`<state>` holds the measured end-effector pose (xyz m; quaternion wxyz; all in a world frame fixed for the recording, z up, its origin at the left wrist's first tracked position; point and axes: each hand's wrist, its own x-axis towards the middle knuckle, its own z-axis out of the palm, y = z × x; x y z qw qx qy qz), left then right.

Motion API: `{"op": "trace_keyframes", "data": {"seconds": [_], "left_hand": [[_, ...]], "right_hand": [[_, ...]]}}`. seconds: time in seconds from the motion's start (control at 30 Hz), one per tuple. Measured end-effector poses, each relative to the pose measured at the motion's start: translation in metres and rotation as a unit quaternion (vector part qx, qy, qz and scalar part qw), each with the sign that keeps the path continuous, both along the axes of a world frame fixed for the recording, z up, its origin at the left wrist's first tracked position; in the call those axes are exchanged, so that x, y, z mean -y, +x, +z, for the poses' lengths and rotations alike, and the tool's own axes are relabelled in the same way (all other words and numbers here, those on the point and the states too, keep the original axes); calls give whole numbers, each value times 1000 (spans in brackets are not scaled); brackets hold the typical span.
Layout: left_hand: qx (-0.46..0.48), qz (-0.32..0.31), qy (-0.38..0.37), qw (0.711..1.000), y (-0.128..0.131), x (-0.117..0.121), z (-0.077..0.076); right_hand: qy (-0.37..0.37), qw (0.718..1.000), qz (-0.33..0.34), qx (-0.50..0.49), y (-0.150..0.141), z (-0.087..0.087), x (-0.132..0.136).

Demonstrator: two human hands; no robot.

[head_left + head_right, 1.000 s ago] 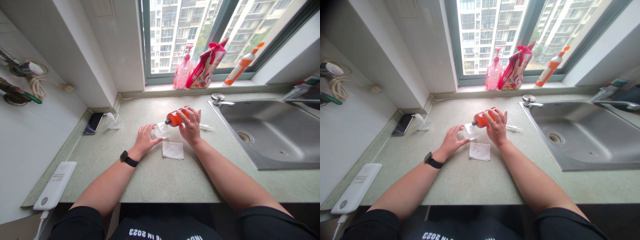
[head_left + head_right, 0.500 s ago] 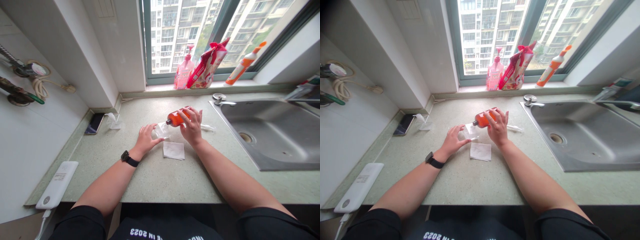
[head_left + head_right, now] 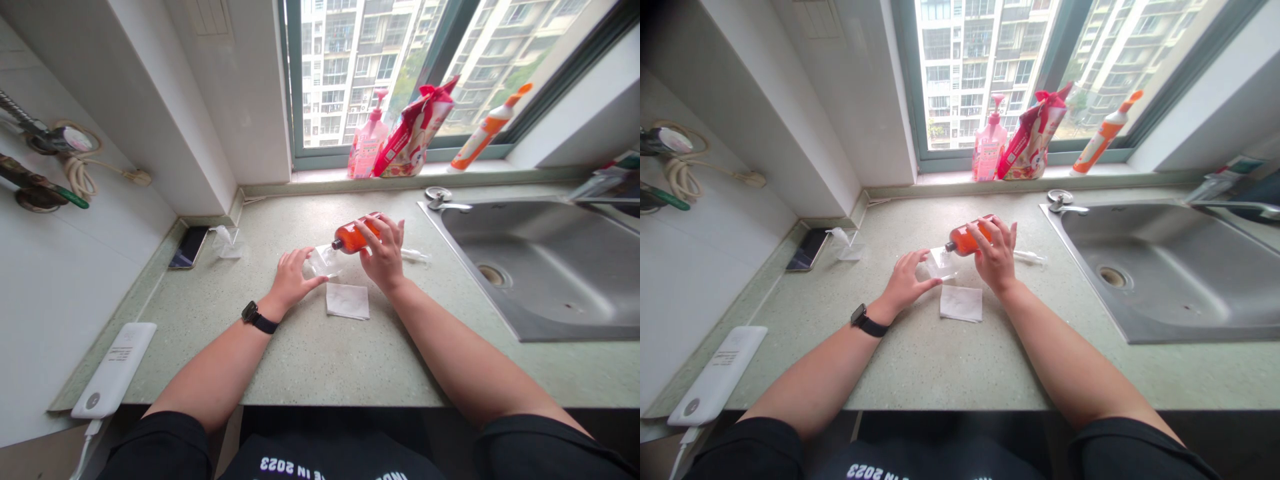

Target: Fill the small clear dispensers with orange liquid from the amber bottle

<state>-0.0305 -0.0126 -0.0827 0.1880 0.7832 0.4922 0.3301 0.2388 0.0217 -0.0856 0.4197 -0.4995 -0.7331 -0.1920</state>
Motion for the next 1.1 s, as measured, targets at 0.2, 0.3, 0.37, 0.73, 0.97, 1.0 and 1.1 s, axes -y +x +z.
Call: {"op": "trace_keyframes", "data": {"seconds": [0.2,0.3,0.37,0.73,0.97,1.0,1.1], "left_hand": [[3,1,-1,1000,0,0,0],[3,-1,-1,1000,0,0,0],[3,-1,-2,1000,0,0,0],[-1,1,-4,1000,1,1,2],[0,6,0,1000,1,1,1],[1,6,1,1000,1,0,0],[2,4,3,1000,0,0,0]], "right_hand": [[-15,1000,-12,6,0,0,0],[-9,1000,-9,5,0,0,0],[-10,1000,-11,3,0,0,1],[-8,1000,-2,-3,0,-1,0],[-4,1000,4,-7,1,-1,-1],[-2,1000,5,-6,1,-1,-1],[0,1000,2,-5,0,0,-1]]}}
